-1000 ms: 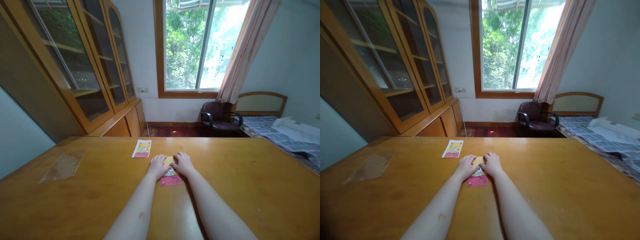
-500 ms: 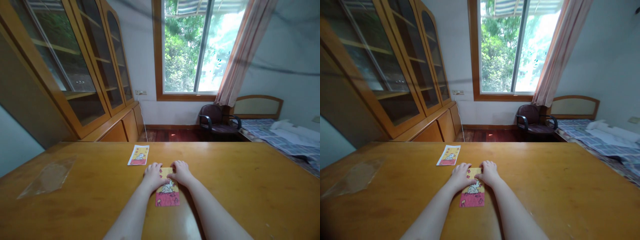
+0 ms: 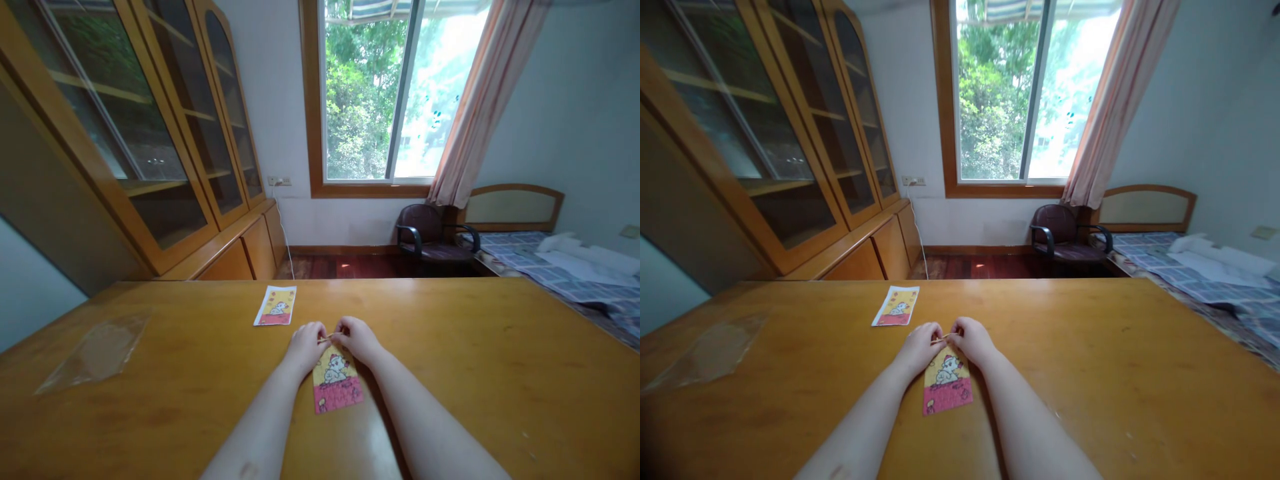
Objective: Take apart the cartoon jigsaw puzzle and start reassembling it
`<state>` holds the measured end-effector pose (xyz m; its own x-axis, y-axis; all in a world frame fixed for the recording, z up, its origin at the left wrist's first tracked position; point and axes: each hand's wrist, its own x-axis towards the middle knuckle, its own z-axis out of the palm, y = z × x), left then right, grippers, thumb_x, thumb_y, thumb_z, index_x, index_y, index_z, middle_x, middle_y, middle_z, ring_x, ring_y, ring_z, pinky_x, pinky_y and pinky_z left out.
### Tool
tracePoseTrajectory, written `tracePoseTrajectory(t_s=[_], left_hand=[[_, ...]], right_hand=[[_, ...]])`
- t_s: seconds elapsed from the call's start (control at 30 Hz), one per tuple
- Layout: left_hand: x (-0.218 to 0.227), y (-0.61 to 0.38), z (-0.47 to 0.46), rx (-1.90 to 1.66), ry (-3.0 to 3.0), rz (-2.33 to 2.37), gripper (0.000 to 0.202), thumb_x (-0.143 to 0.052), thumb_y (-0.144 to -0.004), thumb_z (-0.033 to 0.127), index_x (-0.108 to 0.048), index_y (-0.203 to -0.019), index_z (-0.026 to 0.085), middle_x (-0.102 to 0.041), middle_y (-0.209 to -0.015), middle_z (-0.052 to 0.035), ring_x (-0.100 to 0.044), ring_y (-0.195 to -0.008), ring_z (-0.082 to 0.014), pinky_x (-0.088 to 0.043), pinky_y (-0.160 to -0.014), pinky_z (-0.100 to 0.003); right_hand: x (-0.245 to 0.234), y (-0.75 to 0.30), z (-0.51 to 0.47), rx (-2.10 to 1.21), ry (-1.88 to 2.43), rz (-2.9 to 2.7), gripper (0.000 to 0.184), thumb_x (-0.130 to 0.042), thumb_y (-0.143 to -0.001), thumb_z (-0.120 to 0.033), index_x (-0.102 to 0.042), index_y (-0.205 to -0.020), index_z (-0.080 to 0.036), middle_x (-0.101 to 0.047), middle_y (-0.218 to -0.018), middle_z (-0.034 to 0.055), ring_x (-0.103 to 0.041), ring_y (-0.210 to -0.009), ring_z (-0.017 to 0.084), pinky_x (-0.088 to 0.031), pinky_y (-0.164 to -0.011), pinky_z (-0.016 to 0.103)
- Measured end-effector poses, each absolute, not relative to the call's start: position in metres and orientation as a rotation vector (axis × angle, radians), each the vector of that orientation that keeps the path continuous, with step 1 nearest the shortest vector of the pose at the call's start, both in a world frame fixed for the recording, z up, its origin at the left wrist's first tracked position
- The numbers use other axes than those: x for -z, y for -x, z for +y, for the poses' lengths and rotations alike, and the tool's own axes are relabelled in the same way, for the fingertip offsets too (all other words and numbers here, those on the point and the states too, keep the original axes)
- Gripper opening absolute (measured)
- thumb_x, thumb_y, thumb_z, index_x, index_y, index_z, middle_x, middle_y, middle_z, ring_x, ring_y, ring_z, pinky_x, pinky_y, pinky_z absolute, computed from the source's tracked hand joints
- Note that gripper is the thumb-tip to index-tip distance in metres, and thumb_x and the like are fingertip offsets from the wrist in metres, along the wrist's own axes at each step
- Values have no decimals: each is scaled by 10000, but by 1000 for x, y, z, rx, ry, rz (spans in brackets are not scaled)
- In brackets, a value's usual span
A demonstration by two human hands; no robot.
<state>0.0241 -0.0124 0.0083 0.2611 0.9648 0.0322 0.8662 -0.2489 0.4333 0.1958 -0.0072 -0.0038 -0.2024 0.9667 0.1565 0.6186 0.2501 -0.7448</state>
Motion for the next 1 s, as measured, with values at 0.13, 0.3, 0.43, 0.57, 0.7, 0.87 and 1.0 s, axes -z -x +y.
tracePoseTrajectory(t_s=[0.13,0.3,0.43,0.57,0.7,0.87,1.0], left_hand=[[-12,-25,-15,-430,-2203,1570,341,-549,-816,293,-576,-1150,235,-646,-1099,-45,-583,-1011,-191,-425,-874,-292],[-22,-28,-29,-272,-2350,1483,723,-687,-631,554,-519,-1281,285,-524,-1324,-67,-443,-1225,-302,-343,-1028,-407],[-25,-29,-34,-191,-2330,1474,858,-756,-504,567,-517,-1276,280,-529,-1299,-85,-475,-1189,-328,-378,-999,-419],[-24,-27,-30,-181,-2238,1519,658,-766,-530,483,-599,-1127,262,-611,-1109,-65,-581,-1031,-278,-455,-872,-345],[-23,-24,-28,-171,-2176,1567,467,-753,-572,405,-625,-994,252,-648,-976,-33,-612,-940,-248,-468,-782,-312],[-23,-28,-29,-192,-2239,1628,243,-631,-731,340,-628,-947,230,-640,-1021,-57,-581,-1002,-239,-447,-830,-320],[-24,-28,-32,-232,-2346,1641,312,-529,-813,350,-604,-1094,236,-607,-1161,-82,-532,-1111,-252,-412,-935,-374]], right_hand=[[4,-196,-5,-775,1361,-1751,71,-619,-762,-254,-589,-745,-193,-548,-643,-40,-496,-613,114,-396,-591,221],[5,-198,-2,-726,1408,-1723,62,-594,-774,-254,-604,-792,-196,-600,-715,-12,-524,-651,128,-434,-634,241],[4,-198,-3,-700,1462,-1775,104,-587,-794,-274,-640,-830,-193,-641,-772,6,-549,-684,138,-436,-660,250],[1,-196,-7,-670,1480,-1903,154,-566,-826,-292,-646,-742,-191,-623,-710,3,-538,-673,137,-401,-635,243],[1,-194,-10,-572,1454,-2032,146,-585,-821,-276,-652,-723,-191,-615,-762,12,-542,-738,137,-401,-685,240],[-3,-196,-11,-627,1396,-2129,146,-598,-820,-305,-695,-839,-198,-625,-813,23,-560,-777,145,-416,-723,248],[-14,-202,-18,-634,1359,-2294,517,-762,-631,-463,-664,-1075,-217,-629,-979,55,-558,-912,206,-422,-826,305]])
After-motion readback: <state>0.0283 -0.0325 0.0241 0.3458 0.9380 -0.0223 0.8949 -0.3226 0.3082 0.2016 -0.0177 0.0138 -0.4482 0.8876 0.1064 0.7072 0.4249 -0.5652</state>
